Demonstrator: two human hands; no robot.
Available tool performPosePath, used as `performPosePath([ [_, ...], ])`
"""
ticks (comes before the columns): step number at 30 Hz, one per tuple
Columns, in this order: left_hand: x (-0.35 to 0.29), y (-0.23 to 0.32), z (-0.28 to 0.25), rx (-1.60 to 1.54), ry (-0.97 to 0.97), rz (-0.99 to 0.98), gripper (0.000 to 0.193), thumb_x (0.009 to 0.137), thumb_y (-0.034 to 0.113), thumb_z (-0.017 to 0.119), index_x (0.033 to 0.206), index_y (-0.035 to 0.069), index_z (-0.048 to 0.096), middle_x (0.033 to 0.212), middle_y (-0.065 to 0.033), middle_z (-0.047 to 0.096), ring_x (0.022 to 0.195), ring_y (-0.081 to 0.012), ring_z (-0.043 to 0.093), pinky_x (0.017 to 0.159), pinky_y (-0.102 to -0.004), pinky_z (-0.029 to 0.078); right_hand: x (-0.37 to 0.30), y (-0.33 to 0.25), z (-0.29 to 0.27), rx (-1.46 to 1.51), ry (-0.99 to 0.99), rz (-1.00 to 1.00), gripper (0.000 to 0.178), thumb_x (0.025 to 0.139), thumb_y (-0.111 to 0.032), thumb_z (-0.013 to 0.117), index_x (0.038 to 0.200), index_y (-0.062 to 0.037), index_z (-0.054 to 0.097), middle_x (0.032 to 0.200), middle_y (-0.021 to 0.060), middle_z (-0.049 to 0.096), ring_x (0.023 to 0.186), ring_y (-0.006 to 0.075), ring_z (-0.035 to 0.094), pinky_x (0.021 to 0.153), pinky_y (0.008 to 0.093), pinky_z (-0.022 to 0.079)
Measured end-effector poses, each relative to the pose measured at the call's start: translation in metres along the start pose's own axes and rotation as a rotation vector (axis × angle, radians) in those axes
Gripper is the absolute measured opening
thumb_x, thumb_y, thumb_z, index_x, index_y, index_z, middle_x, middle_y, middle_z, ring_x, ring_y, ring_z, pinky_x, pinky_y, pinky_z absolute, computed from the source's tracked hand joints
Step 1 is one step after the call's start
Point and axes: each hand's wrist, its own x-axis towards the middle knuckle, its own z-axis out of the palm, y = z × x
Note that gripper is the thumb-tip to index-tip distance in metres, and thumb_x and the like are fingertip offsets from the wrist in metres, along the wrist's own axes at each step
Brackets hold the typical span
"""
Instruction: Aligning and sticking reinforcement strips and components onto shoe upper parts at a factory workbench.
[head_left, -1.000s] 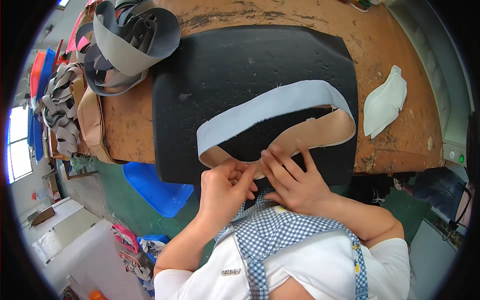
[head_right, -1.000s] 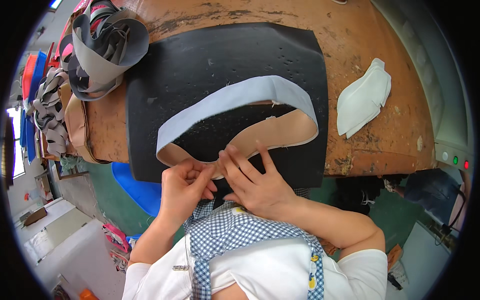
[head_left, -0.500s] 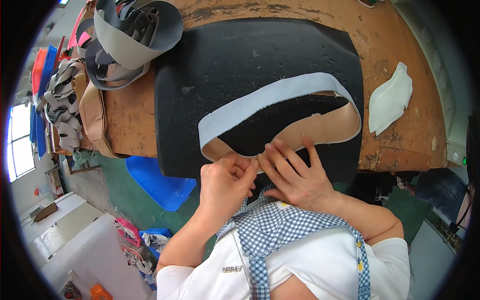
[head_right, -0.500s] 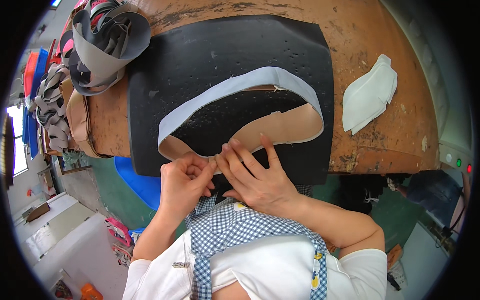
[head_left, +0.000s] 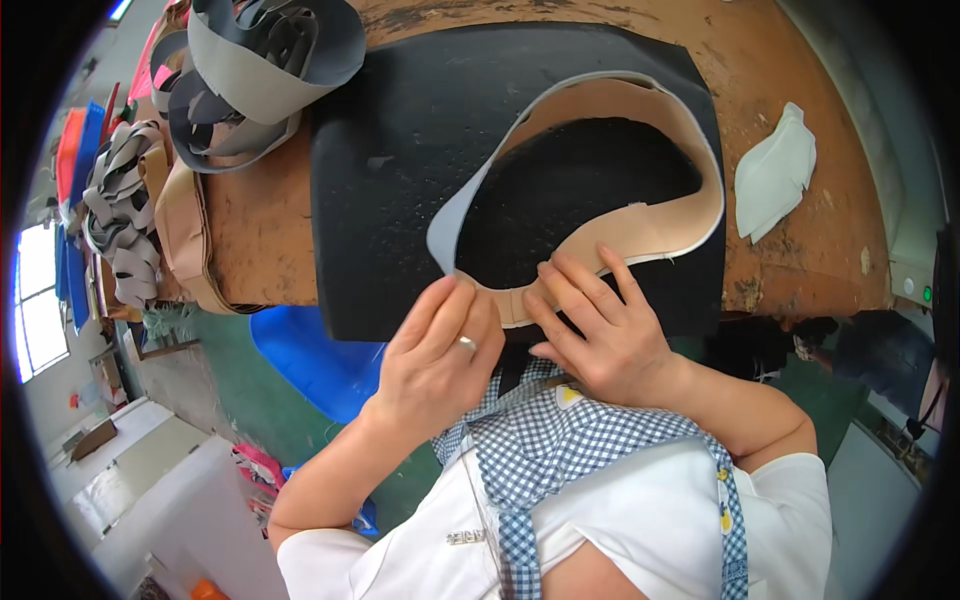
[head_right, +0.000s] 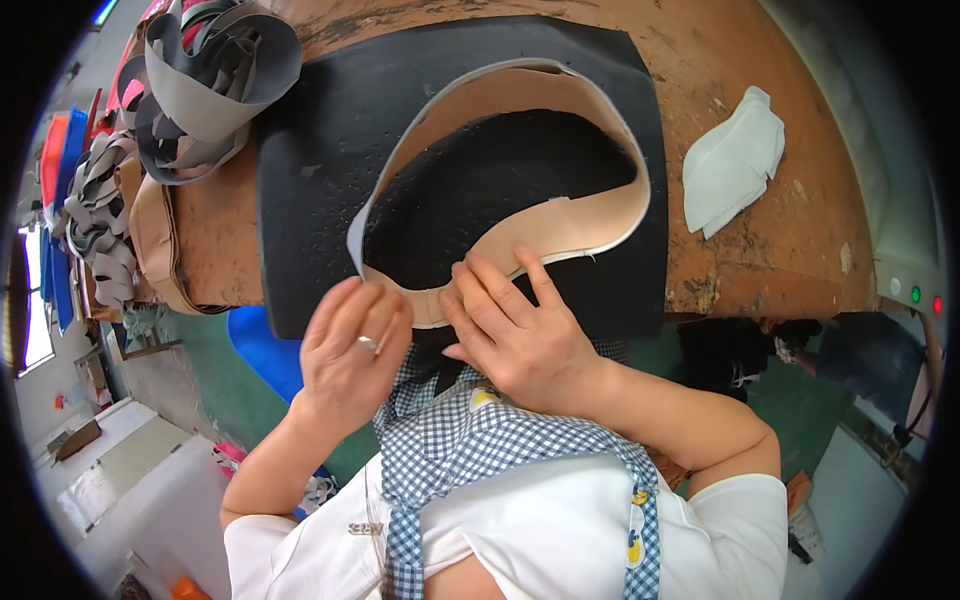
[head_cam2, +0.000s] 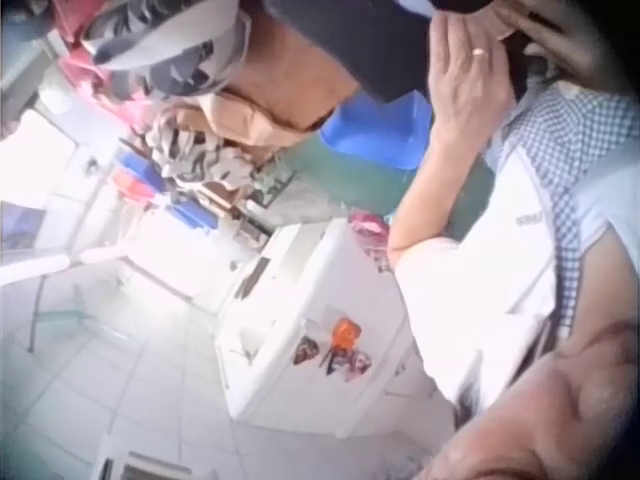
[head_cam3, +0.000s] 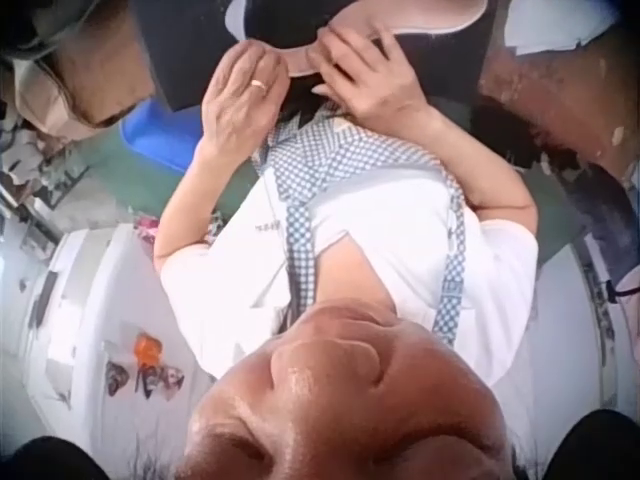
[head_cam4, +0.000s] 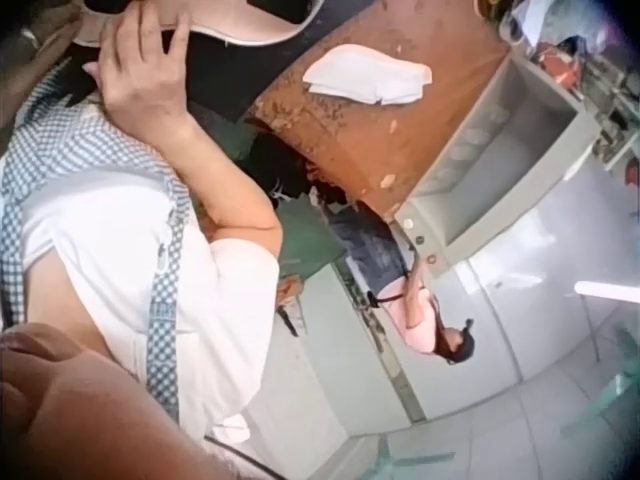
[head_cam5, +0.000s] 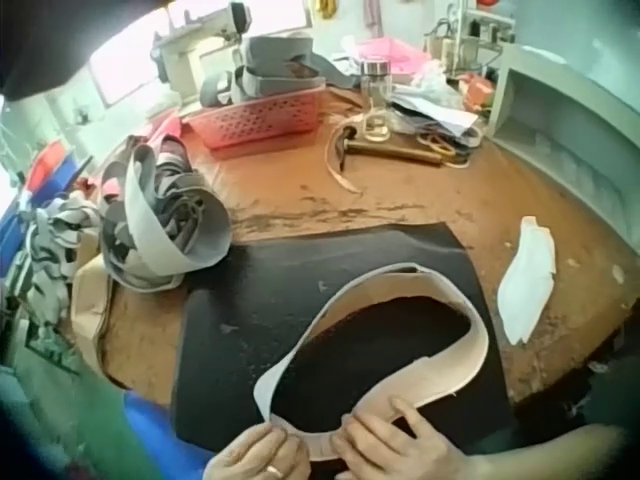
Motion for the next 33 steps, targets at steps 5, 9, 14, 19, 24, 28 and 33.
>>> performPosePath([
  [5, -0.009, 0.014, 0.006, -0.077, 0.065, -0.16, 0.025, 0.074, 0.006, 0.079, 0.096, -0.002, 0.07, 0.1, -0.0087, 0.066, 0.082, -0.0235, 0.066, 0.068, -0.0313, 0.056, 0.005, 0.002, 0.006, 0.024, 0.122, -0.058, 0.033, 0.077, -0.016, 0.072, 0.102, 0.0042, 0.071, 0.111, 0.0178, 0.066, 0.108, 0.0317, 0.063, 0.094, 0.0471, 0.053],
  [9, -0.004, 0.007, 0.012, -0.124, 0.039, -0.239, 0.018, 0.075, 0.008, 0.073, 0.091, 0.001, 0.068, 0.098, -0.0084, 0.065, 0.079, -0.0206, 0.064, 0.057, -0.0287, 0.052, 0.016, 0.002, -0.001, 0.039, 0.102, -0.102, 0.029, 0.07, -0.013, 0.069, 0.094, 0.0043, 0.072, 0.101, 0.015, 0.067, 0.097, 0.0291, 0.066, 0.084, 0.0388, 0.058],
  [14, -0.006, 0.003, 0.013, -0.246, 0.152, -0.181, 0.023, 0.071, 0.003, 0.08, 0.092, 0.005, 0.071, 0.096, -0.0052, 0.068, 0.078, -0.0201, 0.066, 0.062, -0.0292, 0.054, 0.018, 0.004, 0.004, -0.013, 0.152, -0.166, 0.028, 0.068, -0.012, 0.07, 0.091, 0.0037, 0.071, 0.098, 0.0136, 0.067, 0.097, 0.0283, 0.066, 0.081, 0.0366, 0.059],
  [19, -0.008, -0.002, 0.016, -0.279, 0.158, -0.11, 0.028, 0.069, 0.007, 0.08, 0.095, 0.004, 0.071, 0.097, -0.006, 0.068, 0.079, -0.0212, 0.066, 0.064, -0.0313, 0.054, 0.005, 0.002, -0.003, 0.102, 0.248, -0.157, 0.019, 0.071, -0.009, 0.076, 0.086, 0.0016, 0.071, 0.088, 0.012, 0.067, 0.085, 0.025, 0.067, 0.07, 0.0331, 0.058],
  [24, -0.009, -0.01, 0.013, -0.322, 0.129, 0.006, 0.03, 0.069, 0.008, 0.081, 0.097, 0.002, 0.07, 0.099, -0.0076, 0.069, 0.083, -0.0228, 0.067, 0.067, -0.0335, 0.053, -0.013, -0.012, -0.02, 0.969, -0.162, 0.573, 0.018, 0.096, -0.01, 0.063, 0.084, 0.0016, 0.069, 0.078, 0.0117, 0.069, 0.062, 0.0162, 0.067, 0.05, 0.0252, 0.052],
  [28, -0.004, -0.026, 0.009, -0.313, 0.145, 0.145, 0.03, 0.065, 0.004, 0.077, 0.094, -0.001, 0.07, 0.1, -0.0103, 0.069, 0.086, -0.0242, 0.068, 0.071, -0.034, 0.055, -0.007, -0.016, -0.033, 1.639, -0.467, 1.063, 0.034, 0.108, -0.024, 0.047, 0.117, 0.0043, 0.063, 0.089, 0.0164, 0.071, 0.068, 0.0153, 0.069, 0.058, 0.024, 0.056],
  [33, -0.003, -0.008, 0.01, -0.276, 0.291, 0.22, 0.036, 0.066, 0.012, 0.068, 0.099, 0.0, 0.075, 0.104, -0.0108, 0.07, 0.085, -0.0234, 0.069, 0.071, -0.0342, 0.056, 0.015, -0.018, -0.029, 1.785, -0.341, 1.115, 0.035, 0.107, -0.023, 0.048, 0.125, 0.0053, 0.057, 0.092, 0.017, 0.07, 0.07, 0.0172, 0.069, 0.06, 0.026, 0.057],
])
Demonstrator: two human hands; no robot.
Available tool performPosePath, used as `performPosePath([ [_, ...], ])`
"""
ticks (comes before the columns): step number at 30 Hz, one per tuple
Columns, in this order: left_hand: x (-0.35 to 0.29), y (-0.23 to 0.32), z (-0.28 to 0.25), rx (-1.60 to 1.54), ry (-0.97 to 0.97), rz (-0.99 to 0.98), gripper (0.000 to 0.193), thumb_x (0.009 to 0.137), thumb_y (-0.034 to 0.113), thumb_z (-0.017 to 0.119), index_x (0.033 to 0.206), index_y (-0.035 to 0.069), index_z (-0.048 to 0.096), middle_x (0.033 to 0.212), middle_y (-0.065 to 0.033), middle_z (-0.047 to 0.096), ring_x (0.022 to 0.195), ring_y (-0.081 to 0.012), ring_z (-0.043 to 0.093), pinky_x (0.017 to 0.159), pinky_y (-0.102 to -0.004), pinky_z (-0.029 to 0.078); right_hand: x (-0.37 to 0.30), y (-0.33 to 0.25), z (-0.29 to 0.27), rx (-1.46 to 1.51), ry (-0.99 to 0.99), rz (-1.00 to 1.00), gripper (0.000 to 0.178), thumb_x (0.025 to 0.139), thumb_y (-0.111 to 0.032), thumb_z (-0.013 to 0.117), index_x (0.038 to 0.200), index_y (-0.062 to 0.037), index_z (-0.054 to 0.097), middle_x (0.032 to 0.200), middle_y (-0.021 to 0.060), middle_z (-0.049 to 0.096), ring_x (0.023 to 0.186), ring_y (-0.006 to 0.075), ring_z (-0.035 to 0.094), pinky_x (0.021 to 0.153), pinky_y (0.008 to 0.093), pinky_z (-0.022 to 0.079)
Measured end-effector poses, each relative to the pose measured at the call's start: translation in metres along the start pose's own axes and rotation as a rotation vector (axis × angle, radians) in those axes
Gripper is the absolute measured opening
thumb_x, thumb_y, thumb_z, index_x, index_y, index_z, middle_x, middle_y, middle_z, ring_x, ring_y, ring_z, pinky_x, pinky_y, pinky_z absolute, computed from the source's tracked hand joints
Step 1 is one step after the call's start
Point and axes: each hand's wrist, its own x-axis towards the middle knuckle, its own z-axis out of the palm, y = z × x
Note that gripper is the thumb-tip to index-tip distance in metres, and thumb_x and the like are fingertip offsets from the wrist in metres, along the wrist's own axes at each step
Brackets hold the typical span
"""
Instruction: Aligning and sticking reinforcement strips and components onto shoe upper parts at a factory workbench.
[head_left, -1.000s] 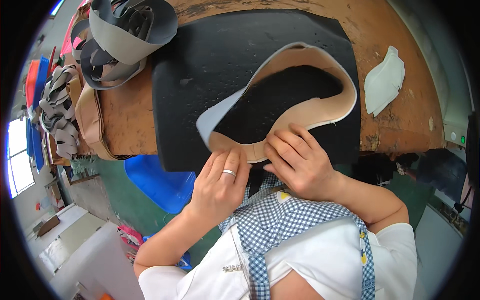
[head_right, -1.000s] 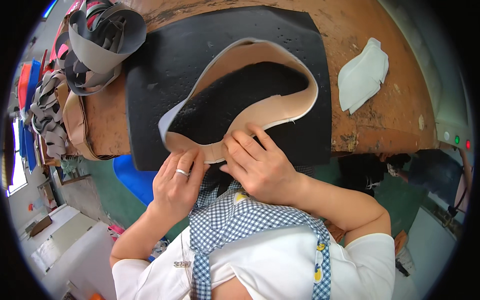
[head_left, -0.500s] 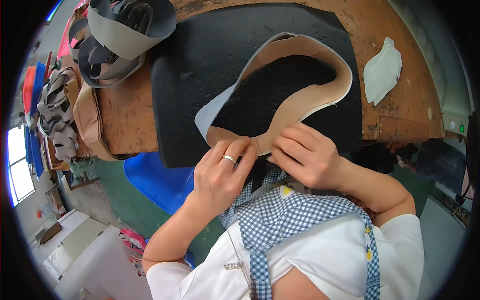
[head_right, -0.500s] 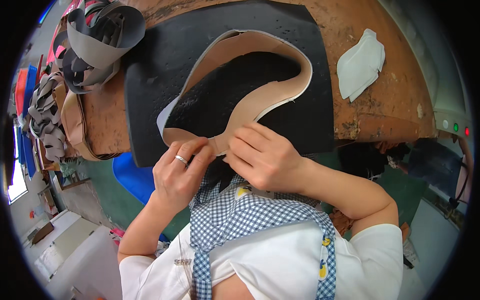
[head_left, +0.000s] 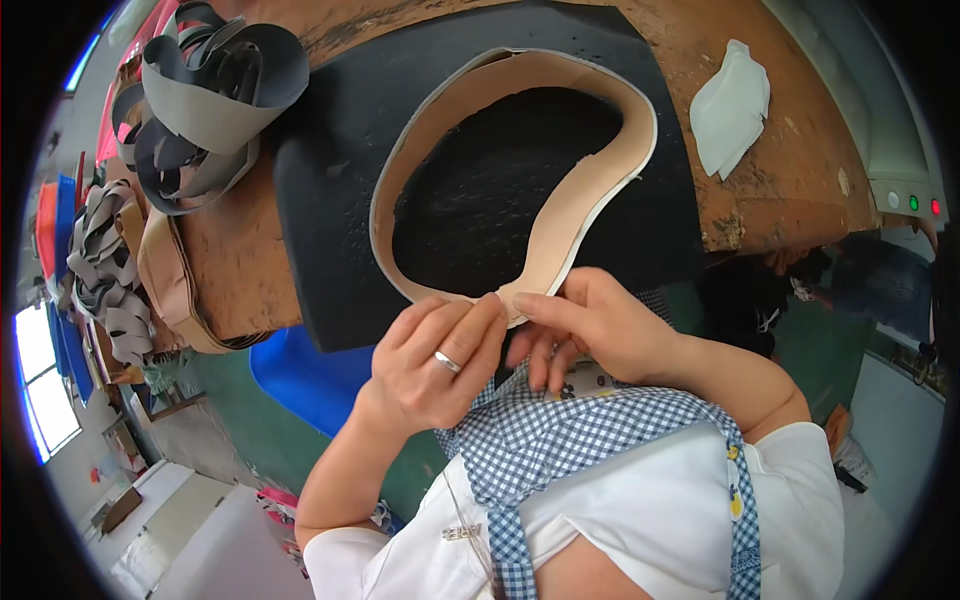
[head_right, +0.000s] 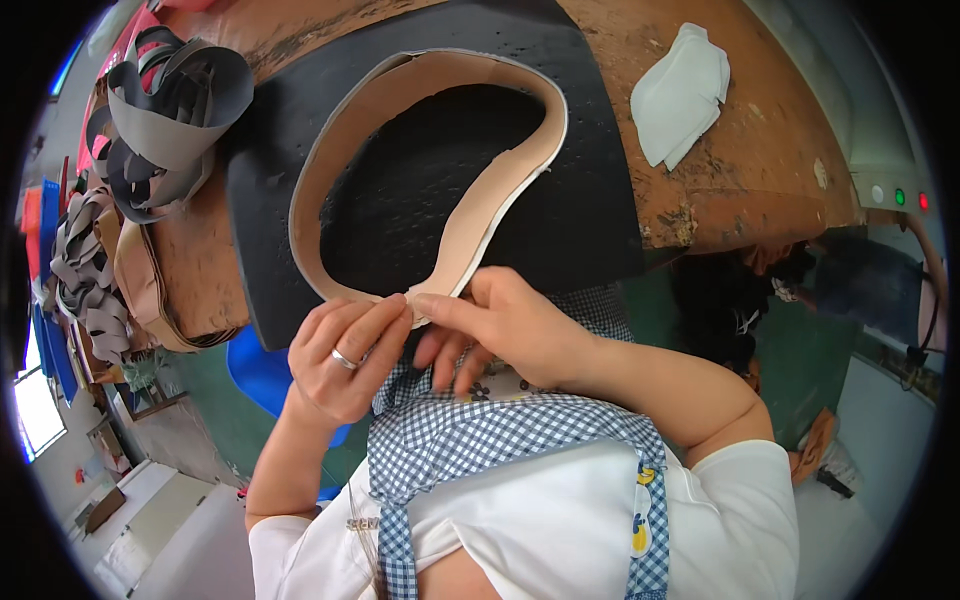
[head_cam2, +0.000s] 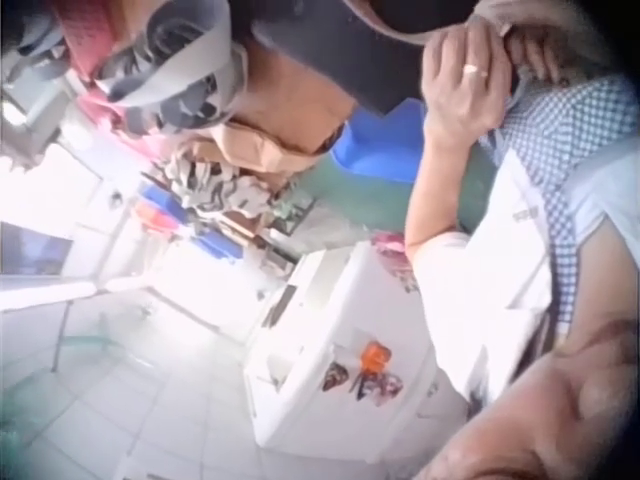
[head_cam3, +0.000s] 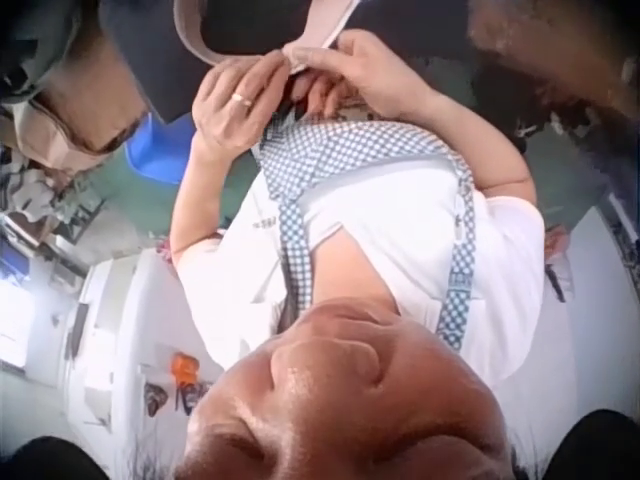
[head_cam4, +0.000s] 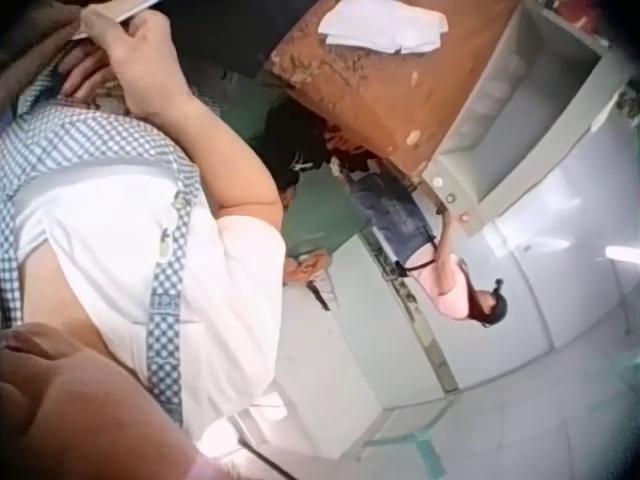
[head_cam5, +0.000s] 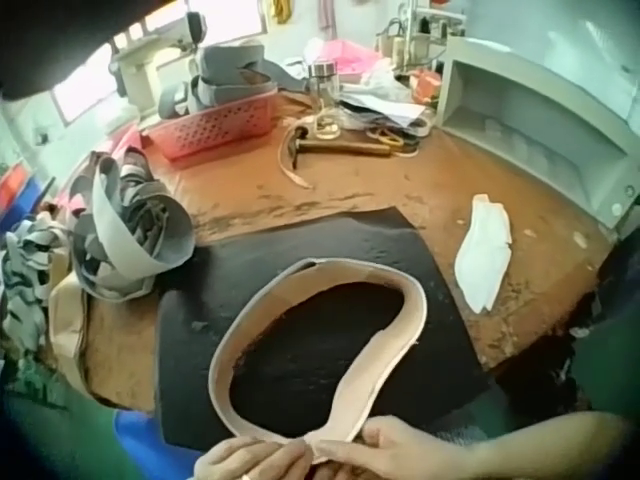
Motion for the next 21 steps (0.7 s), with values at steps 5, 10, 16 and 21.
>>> performPosePath([
  [5, -0.014, 0.015, 0.012, 0.059, 0.106, -0.2, 0.033, 0.063, 0.001, 0.074, 0.097, -0.001, 0.074, 0.105, -0.0135, 0.071, 0.08, -0.0219, 0.07, 0.068, -0.0312, 0.058, 0.011, 0.009, -0.003, -0.002, 0.037, -0.16, 0.027, 0.102, -0.02, 0.059, 0.11, 0.004, 0.067, 0.091, 0.0105, 0.071, 0.074, 0.0146, 0.068, 0.064, 0.0258, 0.057],
  [10, -0.006, 0.033, 0.017, -0.251, 0.237, -0.554, 0.025, 0.075, -0.005, 0.078, 0.099, -0.001, 0.071, 0.1, -0.0153, 0.074, 0.083, -0.0261, 0.075, 0.069, -0.0313, 0.06, 0.011, 0.014, -0.002, -0.051, 0.06, -0.31, 0.019, 0.098, -0.015, 0.066, 0.107, 0.0008, 0.071, 0.09, 0.0074, 0.071, 0.078, 0.0123, 0.068, 0.071, 0.026, 0.056],
  [16, -0.001, 0.03, 0.016, -0.402, 0.256, -0.68, 0.019, 0.078, -0.006, 0.075, 0.095, -0.001, 0.07, 0.095, -0.0163, 0.075, 0.085, -0.0272, 0.075, 0.073, -0.0299, 0.059, 0.009, 0.013, 0.004, -0.055, 0.134, -0.316, 0.017, 0.097, -0.013, 0.067, 0.104, 0.0025, 0.07, 0.086, 0.0073, 0.07, 0.077, 0.0118, 0.069, 0.067, 0.0252, 0.057],
  [21, 0.0, 0.023, 0.031, -0.269, 0.308, -0.802, 0.011, 0.087, -0.009, 0.061, 0.094, -0.002, 0.057, 0.101, -0.0168, 0.07, 0.076, -0.0301, 0.07, 0.066, -0.0328, 0.056, 0.002, 0.002, -0.004, -0.374, 0.33, -0.309, 0.015, 0.095, -0.008, 0.065, 0.095, 0.0066, 0.068, 0.08, 0.0077, 0.069, 0.063, 0.0115, 0.067, 0.057, 0.0243, 0.056],
])
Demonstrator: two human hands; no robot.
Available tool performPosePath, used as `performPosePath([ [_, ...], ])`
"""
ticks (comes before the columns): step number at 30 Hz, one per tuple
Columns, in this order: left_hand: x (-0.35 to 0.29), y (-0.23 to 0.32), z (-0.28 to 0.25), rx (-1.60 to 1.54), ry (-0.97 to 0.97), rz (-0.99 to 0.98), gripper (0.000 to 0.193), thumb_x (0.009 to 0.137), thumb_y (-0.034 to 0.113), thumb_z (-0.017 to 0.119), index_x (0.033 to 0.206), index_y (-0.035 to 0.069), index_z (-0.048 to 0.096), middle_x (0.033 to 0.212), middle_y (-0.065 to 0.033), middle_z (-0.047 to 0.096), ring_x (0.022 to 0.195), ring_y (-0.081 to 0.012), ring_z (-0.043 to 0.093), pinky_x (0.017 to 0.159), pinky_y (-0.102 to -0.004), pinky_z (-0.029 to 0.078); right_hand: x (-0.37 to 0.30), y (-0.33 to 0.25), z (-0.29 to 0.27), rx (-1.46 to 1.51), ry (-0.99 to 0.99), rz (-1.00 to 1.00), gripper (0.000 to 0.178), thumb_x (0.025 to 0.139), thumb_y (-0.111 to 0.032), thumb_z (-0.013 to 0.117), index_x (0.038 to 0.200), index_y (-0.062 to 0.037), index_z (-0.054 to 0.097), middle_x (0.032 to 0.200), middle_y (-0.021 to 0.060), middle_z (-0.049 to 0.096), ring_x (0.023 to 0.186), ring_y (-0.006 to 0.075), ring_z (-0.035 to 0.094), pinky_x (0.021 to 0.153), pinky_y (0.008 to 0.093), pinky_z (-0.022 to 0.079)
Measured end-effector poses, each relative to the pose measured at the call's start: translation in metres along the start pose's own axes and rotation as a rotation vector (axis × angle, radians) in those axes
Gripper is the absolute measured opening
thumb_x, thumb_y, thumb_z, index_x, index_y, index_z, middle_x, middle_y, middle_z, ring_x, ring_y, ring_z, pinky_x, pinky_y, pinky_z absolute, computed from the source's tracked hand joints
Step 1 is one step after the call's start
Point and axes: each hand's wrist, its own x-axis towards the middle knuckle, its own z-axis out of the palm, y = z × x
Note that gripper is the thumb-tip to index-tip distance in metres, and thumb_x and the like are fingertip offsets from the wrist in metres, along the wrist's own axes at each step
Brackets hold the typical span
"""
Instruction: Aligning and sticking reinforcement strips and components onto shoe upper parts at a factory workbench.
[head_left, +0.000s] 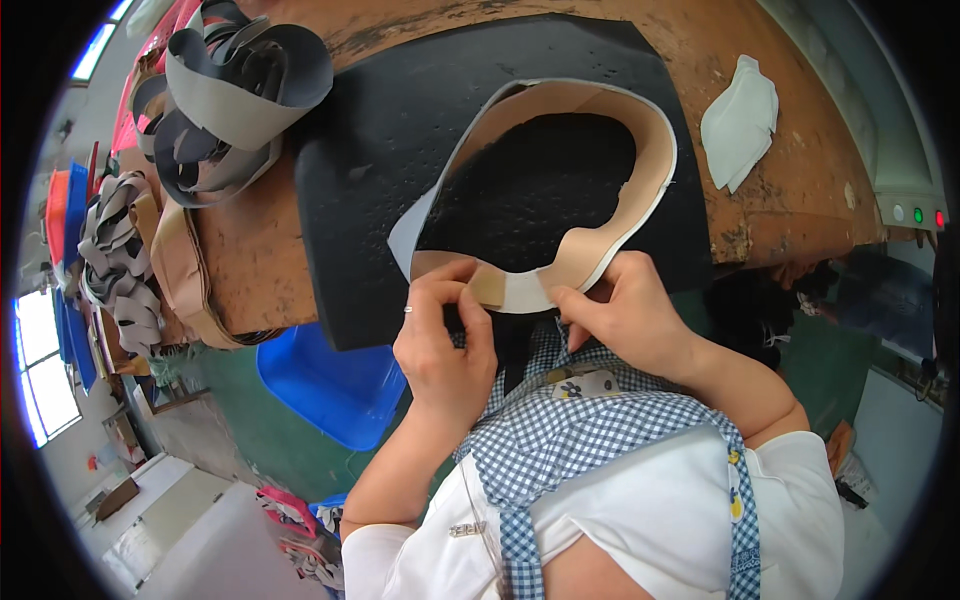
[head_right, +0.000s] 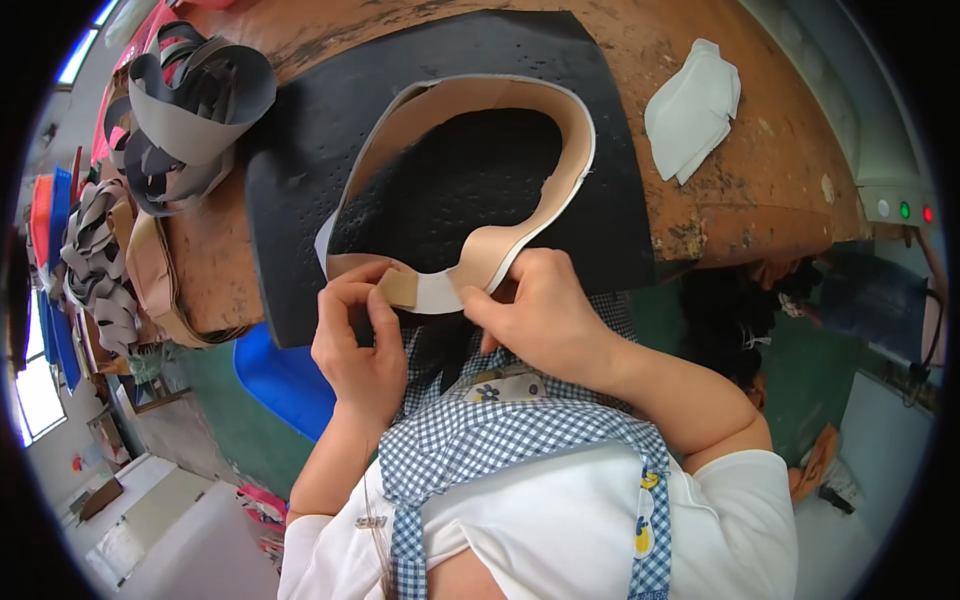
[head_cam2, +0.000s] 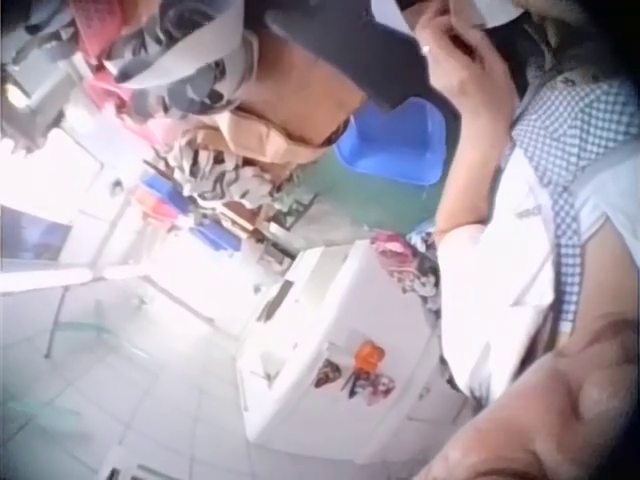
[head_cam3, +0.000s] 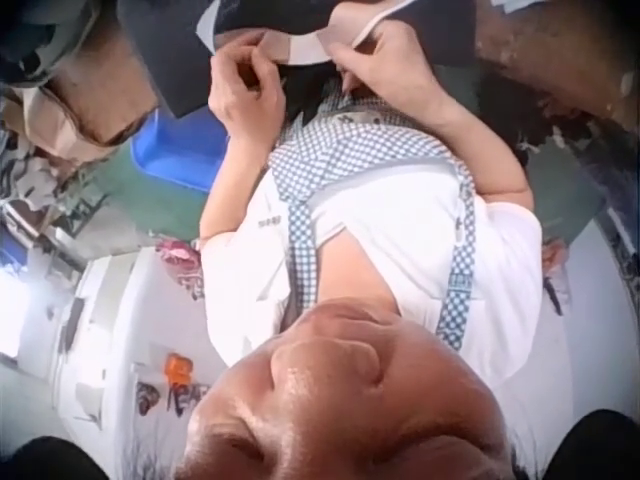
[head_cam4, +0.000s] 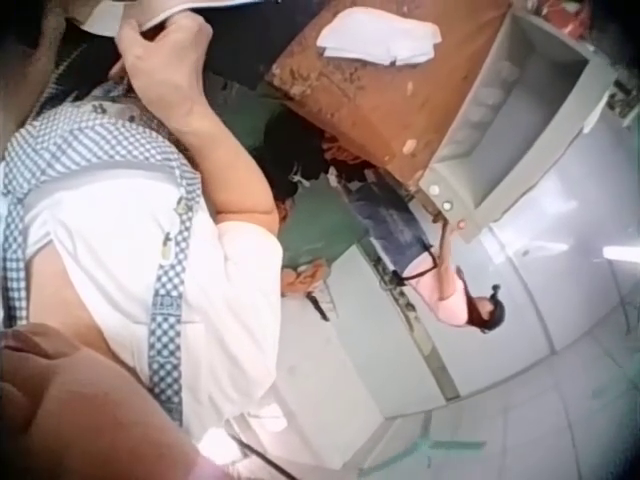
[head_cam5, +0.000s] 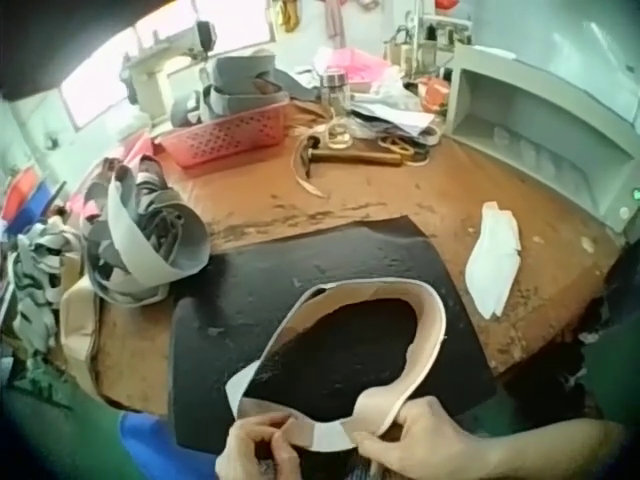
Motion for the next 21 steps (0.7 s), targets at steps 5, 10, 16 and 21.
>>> performPosePath([
  [5, -0.002, 0.012, 0.003, -0.064, 0.029, -0.237, 0.004, 0.095, -0.004, 0.056, 0.097, -0.004, 0.053, 0.1, -0.0156, 0.068, 0.075, -0.0164, 0.068, 0.065, -0.0281, 0.055, -0.005, 0.0, -0.022, -0.209, 0.086, -0.021, 0.016, 0.093, -0.007, 0.065, 0.092, 0.0088, 0.067, 0.074, 0.0079, 0.067, 0.057, 0.0113, 0.065, 0.049, 0.0239, 0.053],
  [10, -0.003, 0.014, 0.004, -0.012, -0.051, -0.122, 0.003, 0.096, -0.002, 0.058, 0.098, -0.002, 0.056, 0.1, -0.0135, 0.07, 0.08, -0.0158, 0.068, 0.07, -0.0265, 0.053, -0.027, -0.031, -0.029, -0.493, -0.035, -0.105, 0.035, 0.092, -0.014, 0.071, 0.062, 0.003, 0.068, 0.046, 0.0061, 0.057, 0.041, 0.0096, 0.057, 0.044, 0.0245, 0.044],
  [16, 0.0, 0.014, 0.013, 0.11, -0.106, 0.142, 0.012, 0.082, -0.003, 0.07, 0.087, 0.001, 0.06, 0.097, -0.0131, 0.07, 0.077, -0.0265, 0.069, 0.066, -0.0334, 0.055, -0.009, -0.008, -0.017, -0.972, 0.156, -1.059, 0.02, 0.072, -0.004, 0.074, 0.09, 0.0024, 0.07, 0.094, 0.0118, 0.07, 0.087, 0.0246, 0.069, 0.068, 0.0305, 0.055],
  [21, -0.001, 0.01, 0.007, 0.137, -0.249, 0.231, 0.022, 0.075, 0.007, 0.081, 0.091, 0.001, 0.067, 0.102, -0.0122, 0.069, 0.092, -0.0299, 0.067, 0.075, -0.0369, 0.056, -0.014, 0.041, -0.029, -1.089, 0.227, -1.027, 0.029, 0.067, -0.002, 0.071, 0.095, 0.0035, 0.073, 0.104, 0.0111, 0.069, 0.098, 0.025, 0.066, 0.079, 0.0332, 0.056],
])
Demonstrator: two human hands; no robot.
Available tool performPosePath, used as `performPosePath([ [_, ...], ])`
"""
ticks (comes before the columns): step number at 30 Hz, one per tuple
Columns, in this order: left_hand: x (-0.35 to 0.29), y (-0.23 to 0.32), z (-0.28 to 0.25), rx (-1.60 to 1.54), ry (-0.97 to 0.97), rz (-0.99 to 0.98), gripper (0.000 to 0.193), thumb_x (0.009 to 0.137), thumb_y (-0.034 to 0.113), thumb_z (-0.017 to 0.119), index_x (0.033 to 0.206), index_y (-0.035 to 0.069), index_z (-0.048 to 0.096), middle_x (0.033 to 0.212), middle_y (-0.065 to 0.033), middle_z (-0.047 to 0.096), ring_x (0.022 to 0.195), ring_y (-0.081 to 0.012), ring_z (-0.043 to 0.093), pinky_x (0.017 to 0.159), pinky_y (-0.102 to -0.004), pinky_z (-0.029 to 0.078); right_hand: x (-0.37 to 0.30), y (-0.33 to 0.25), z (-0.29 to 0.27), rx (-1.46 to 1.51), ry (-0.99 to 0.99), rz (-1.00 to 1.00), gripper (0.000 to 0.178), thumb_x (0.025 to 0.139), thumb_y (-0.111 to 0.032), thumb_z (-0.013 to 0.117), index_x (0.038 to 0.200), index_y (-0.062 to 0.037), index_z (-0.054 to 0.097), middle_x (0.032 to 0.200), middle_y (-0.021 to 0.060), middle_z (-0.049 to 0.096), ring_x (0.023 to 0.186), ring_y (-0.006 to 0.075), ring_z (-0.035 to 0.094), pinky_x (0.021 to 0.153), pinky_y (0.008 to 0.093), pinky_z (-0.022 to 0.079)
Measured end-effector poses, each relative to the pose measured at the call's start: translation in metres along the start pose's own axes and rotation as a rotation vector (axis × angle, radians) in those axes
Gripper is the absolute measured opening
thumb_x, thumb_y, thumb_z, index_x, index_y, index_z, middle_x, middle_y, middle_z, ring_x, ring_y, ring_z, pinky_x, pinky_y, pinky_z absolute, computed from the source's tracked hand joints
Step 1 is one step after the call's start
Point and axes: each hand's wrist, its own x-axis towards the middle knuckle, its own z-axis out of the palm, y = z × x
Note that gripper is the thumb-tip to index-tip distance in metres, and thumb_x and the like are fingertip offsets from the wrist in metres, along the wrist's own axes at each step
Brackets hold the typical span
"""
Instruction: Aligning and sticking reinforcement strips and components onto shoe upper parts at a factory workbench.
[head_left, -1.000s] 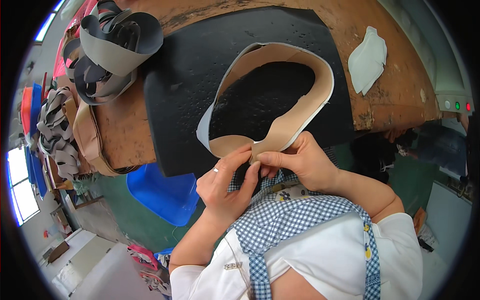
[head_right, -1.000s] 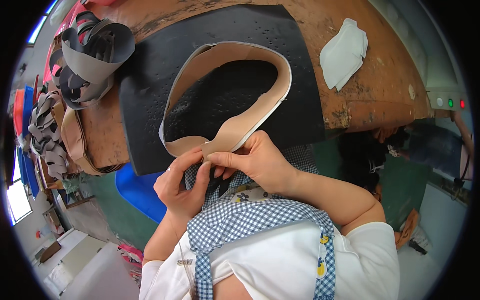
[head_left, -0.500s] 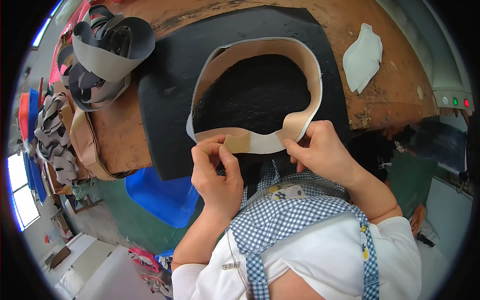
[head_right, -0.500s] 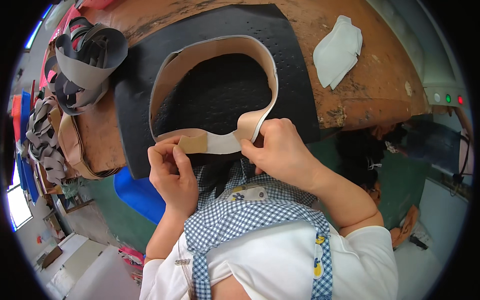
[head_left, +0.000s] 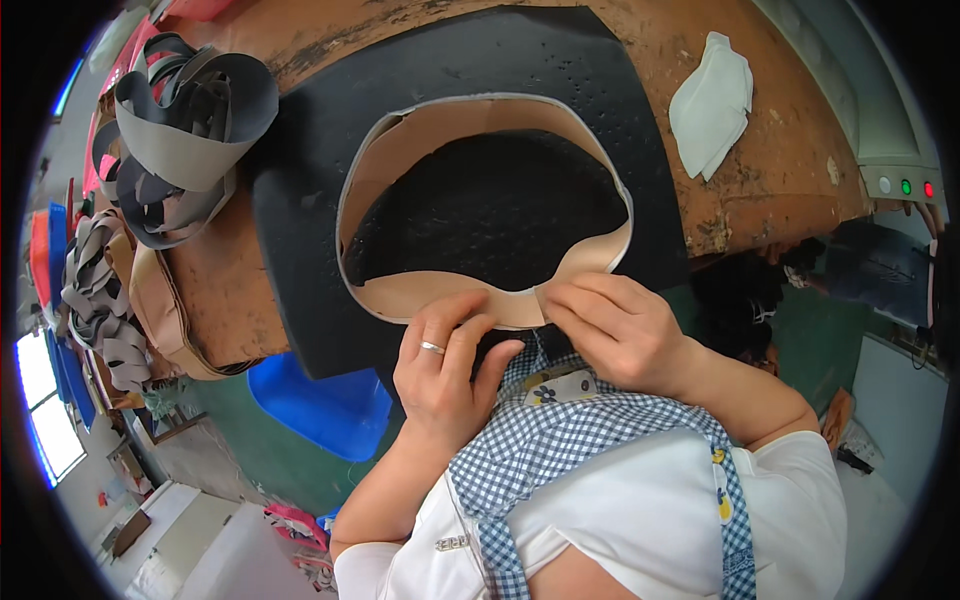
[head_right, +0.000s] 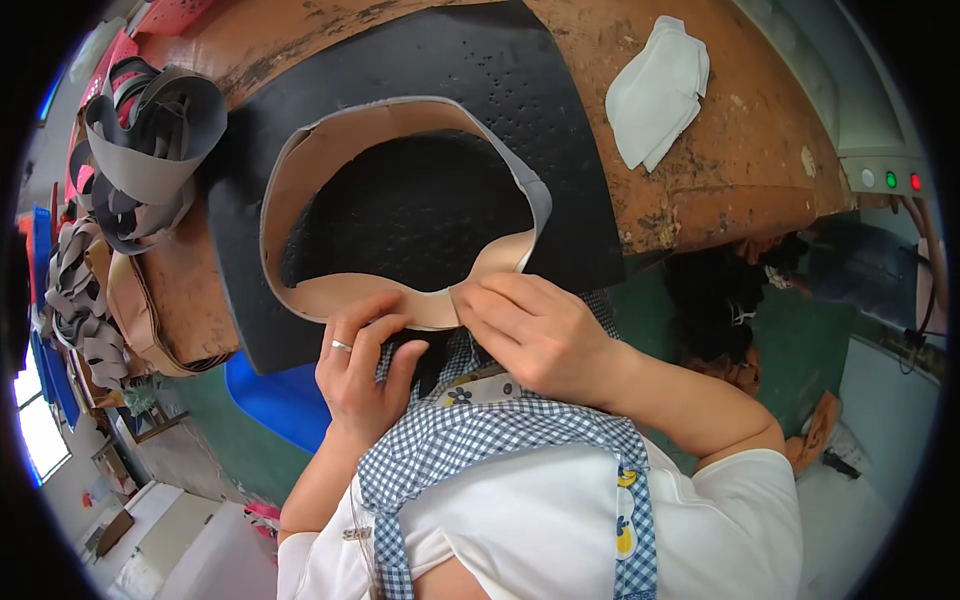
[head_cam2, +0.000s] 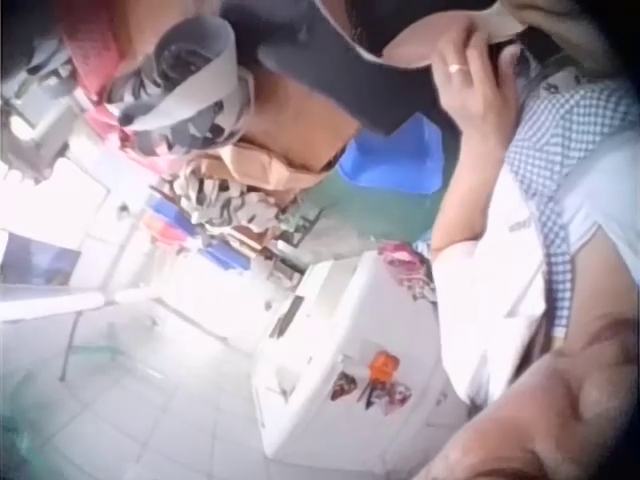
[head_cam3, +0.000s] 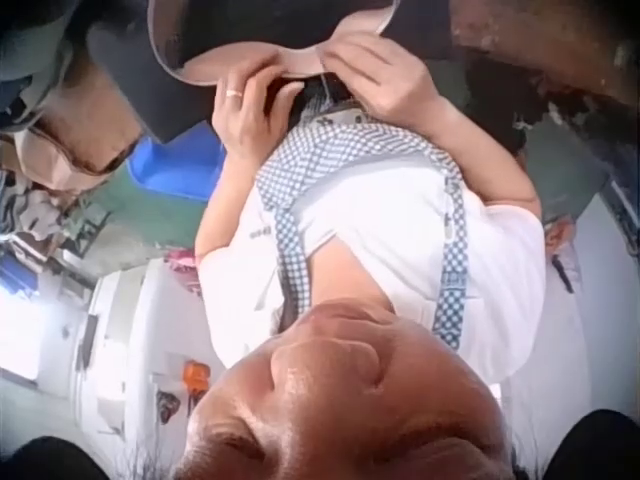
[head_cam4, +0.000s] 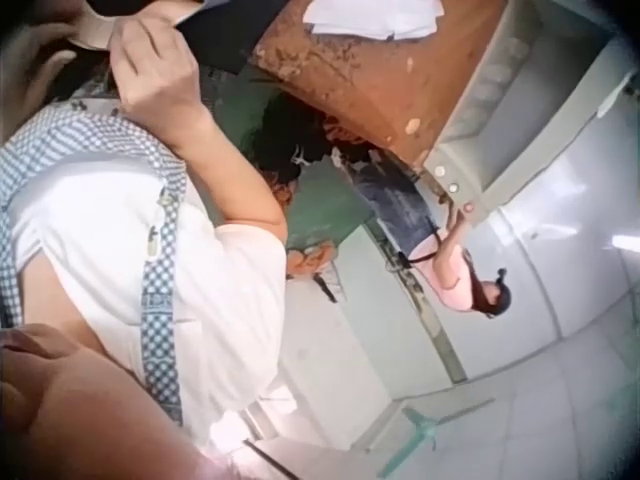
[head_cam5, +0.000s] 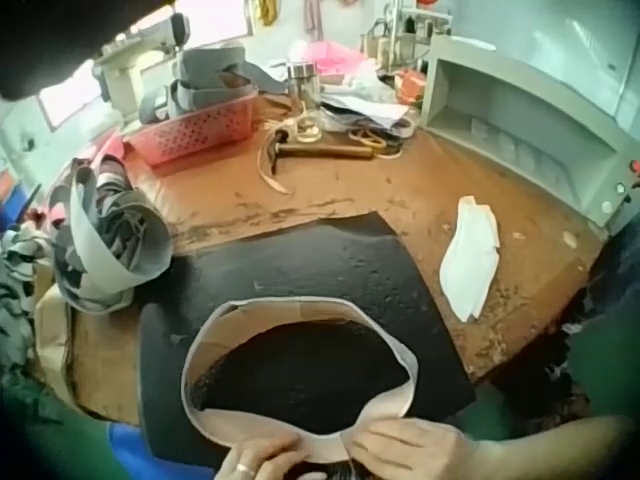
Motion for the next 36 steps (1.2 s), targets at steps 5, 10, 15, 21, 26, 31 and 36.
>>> performPosePath([
  [5, -0.009, -0.014, 0.007, 0.088, 0.015, 0.168, 0.03, 0.072, 0.01, 0.083, 0.097, 0.0, 0.069, 0.108, -0.0129, 0.069, 0.097, -0.0319, 0.067, 0.083, -0.0395, 0.057, -0.011, -0.001, 0.0, -0.105, 0.033, -0.017, 0.032, 0.071, -0.003, 0.071, 0.103, 0.0014, 0.075, 0.11, 0.0101, 0.07, 0.107, 0.0248, 0.065, 0.087, 0.0355, 0.057],
  [10, 0.001, -0.003, 0.015, 0.105, 0.043, 0.195, 0.03, 0.071, 0.009, 0.083, 0.098, 0.003, 0.07, 0.104, -0.0101, 0.07, 0.092, -0.027, 0.068, 0.079, -0.037, 0.055, -0.013, -0.001, 0.002, -0.226, 0.0, -0.091, 0.029, 0.076, -0.006, 0.069, 0.104, -0.0005, 0.075, 0.11, 0.01, 0.07, 0.11, 0.0258, 0.064, 0.094, 0.0376, 0.056],
  [15, -0.001, 0.001, 0.021, 0.113, 0.033, 0.137, 0.026, 0.072, 0.003, 0.079, 0.097, 0.003, 0.07, 0.101, -0.0091, 0.07, 0.086, -0.0249, 0.067, 0.075, -0.0358, 0.054, -0.01, -0.003, 0.007, -0.189, 0.01, -0.076, 0.029, 0.077, -0.008, 0.068, 0.105, -0.0013, 0.074, 0.11, 0.0108, 0.068, 0.111, 0.0269, 0.064, 0.098, 0.0422, 0.054],
  [21, 0.0, 0.0, 0.017, -0.153, 0.354, -0.28, 0.015, 0.082, -0.009, 0.066, 0.093, -0.001, 0.06, 0.1, -0.0178, 0.067, 0.083, -0.0314, 0.067, 0.073, -0.0354, 0.055, -0.005, 0.003, 0.005, -0.127, 0.015, 0.011, 0.038, 0.072, -0.013, 0.075, 0.107, 0.0008, 0.073, 0.11, 0.0138, 0.066, 0.112, 0.0311, 0.061, 0.097, 0.0463, 0.054],
  [26, 0.005, 0.003, 0.022, 0.068, 0.175, -0.051, 0.016, 0.082, -0.002, 0.075, 0.092, 0.0, 0.062, 0.104, -0.0155, 0.066, 0.088, -0.0324, 0.066, 0.074, -0.0385, 0.054, 0.011, 0.017, 0.001, -0.139, -0.008, -0.04, 0.04, 0.068, -0.01, 0.079, 0.104, 0.0032, 0.07, 0.111, 0.0152, 0.063, 0.108, 0.0322, 0.062, 0.092, 0.0436, 0.055],
  [31, 0.008, 0.004, 0.02, 0.122, 0.128, -0.004, 0.015, 0.081, -0.001, 0.075, 0.095, -0.002, 0.068, 0.105, -0.0136, 0.066, 0.087, -0.0309, 0.065, 0.073, -0.0379, 0.055, 0.02, 0.019, 0.007, 0.216, 0.093, 0.147, 0.031, 0.069, -0.005, 0.08, 0.097, 0.0017, 0.067, 0.104, 0.0124, 0.062, 0.093, 0.0293, 0.061, 0.076, 0.0366, 0.055],
  [36, 0.002, -0.002, 0.022, 0.179, 0.142, 0.012, 0.014, 0.081, -0.002, 0.073, 0.095, -0.004, 0.07, 0.106, -0.0141, 0.066, 0.087, -0.0306, 0.066, 0.072, -0.0367, 0.056, 0.025, 0.003, 0.009, 0.273, 0.147, 0.327, 0.025, 0.075, -0.004, 0.08, 0.096, 0.001, 0.066, 0.1, 0.0125, 0.061, 0.092, 0.0278, 0.061, 0.075, 0.034, 0.053],
])
